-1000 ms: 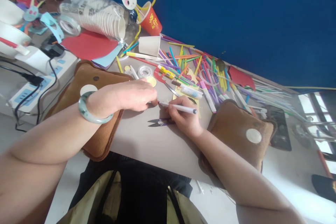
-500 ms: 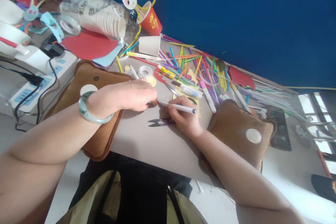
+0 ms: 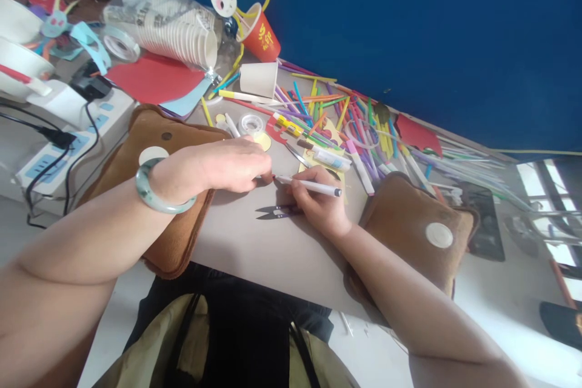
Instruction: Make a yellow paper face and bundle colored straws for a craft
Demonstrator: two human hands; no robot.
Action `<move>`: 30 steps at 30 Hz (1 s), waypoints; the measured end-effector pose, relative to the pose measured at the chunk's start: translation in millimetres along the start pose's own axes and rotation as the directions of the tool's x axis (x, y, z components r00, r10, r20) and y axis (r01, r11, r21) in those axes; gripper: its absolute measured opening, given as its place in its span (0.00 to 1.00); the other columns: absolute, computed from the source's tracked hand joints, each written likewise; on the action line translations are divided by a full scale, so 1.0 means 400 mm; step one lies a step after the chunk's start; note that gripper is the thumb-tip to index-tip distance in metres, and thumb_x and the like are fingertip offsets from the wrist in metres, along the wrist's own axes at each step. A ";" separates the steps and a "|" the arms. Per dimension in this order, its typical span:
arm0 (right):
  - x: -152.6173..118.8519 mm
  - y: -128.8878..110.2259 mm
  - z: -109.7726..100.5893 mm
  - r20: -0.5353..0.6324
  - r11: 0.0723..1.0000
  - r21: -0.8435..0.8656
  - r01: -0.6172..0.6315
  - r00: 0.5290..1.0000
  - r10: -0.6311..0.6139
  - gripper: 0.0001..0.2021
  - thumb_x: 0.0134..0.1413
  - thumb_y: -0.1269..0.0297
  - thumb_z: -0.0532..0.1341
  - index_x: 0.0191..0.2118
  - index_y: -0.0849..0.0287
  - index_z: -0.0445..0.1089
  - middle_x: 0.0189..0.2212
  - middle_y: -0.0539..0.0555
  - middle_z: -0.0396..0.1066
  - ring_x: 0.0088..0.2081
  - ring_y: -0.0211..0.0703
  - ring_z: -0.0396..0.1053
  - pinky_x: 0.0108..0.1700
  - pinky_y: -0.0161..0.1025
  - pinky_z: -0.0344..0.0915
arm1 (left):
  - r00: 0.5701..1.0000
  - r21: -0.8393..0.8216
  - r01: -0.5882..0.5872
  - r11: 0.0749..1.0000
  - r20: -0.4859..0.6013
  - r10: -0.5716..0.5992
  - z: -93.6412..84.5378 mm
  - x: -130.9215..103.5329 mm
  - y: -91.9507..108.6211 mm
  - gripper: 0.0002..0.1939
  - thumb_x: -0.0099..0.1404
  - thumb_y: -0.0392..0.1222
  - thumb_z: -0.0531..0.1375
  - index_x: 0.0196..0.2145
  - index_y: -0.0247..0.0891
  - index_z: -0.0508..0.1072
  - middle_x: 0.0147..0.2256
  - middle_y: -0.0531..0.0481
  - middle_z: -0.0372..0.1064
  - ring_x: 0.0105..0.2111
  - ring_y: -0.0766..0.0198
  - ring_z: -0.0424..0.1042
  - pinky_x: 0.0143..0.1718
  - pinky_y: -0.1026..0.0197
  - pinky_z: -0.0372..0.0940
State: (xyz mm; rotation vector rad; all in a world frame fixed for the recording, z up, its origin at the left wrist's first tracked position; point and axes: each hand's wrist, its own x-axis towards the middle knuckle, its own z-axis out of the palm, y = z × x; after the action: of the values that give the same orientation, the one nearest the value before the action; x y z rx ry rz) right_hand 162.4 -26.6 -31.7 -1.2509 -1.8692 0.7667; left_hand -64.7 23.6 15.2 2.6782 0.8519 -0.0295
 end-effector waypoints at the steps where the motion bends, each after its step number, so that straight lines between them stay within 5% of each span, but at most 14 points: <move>1: 0.000 0.000 0.000 0.002 1.000 0.005 -0.003 1.000 0.003 0.07 0.60 0.61 0.60 0.32 0.55 0.66 0.24 0.49 0.71 0.23 0.37 0.67 0.27 0.37 0.65 | 1.000 -0.010 -0.002 1.000 -0.003 0.002 0.001 0.000 -0.001 0.09 0.62 0.32 0.56 0.24 0.37 0.69 0.21 0.52 0.60 0.25 0.63 0.53 0.32 0.56 0.49; 16: -0.002 0.003 0.002 0.012 0.998 0.051 -0.037 0.999 0.036 0.07 0.61 0.60 0.61 0.33 0.55 0.67 0.24 0.49 0.72 0.23 0.38 0.67 0.27 0.37 0.65 | 1.000 0.038 0.023 0.999 0.011 -0.023 0.002 0.004 0.002 0.09 0.61 0.32 0.56 0.27 0.37 0.74 0.21 0.50 0.64 0.26 0.60 0.60 0.32 0.56 0.50; 30: -0.002 0.004 0.004 -0.014 0.999 0.017 -0.027 1.000 0.028 0.06 0.60 0.61 0.61 0.32 0.55 0.67 0.24 0.49 0.72 0.23 0.38 0.67 0.27 0.37 0.65 | 0.999 0.036 0.034 0.999 0.020 -0.035 -0.003 0.005 0.008 0.09 0.60 0.31 0.55 0.25 0.37 0.72 0.20 0.52 0.58 0.25 0.62 0.55 0.30 0.57 0.48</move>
State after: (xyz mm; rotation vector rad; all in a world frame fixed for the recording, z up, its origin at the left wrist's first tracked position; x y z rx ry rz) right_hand 162.0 -27.1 -34.1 -1.2708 -1.8341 0.7842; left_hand -61.2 22.7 17.1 2.6916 0.8992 -0.0819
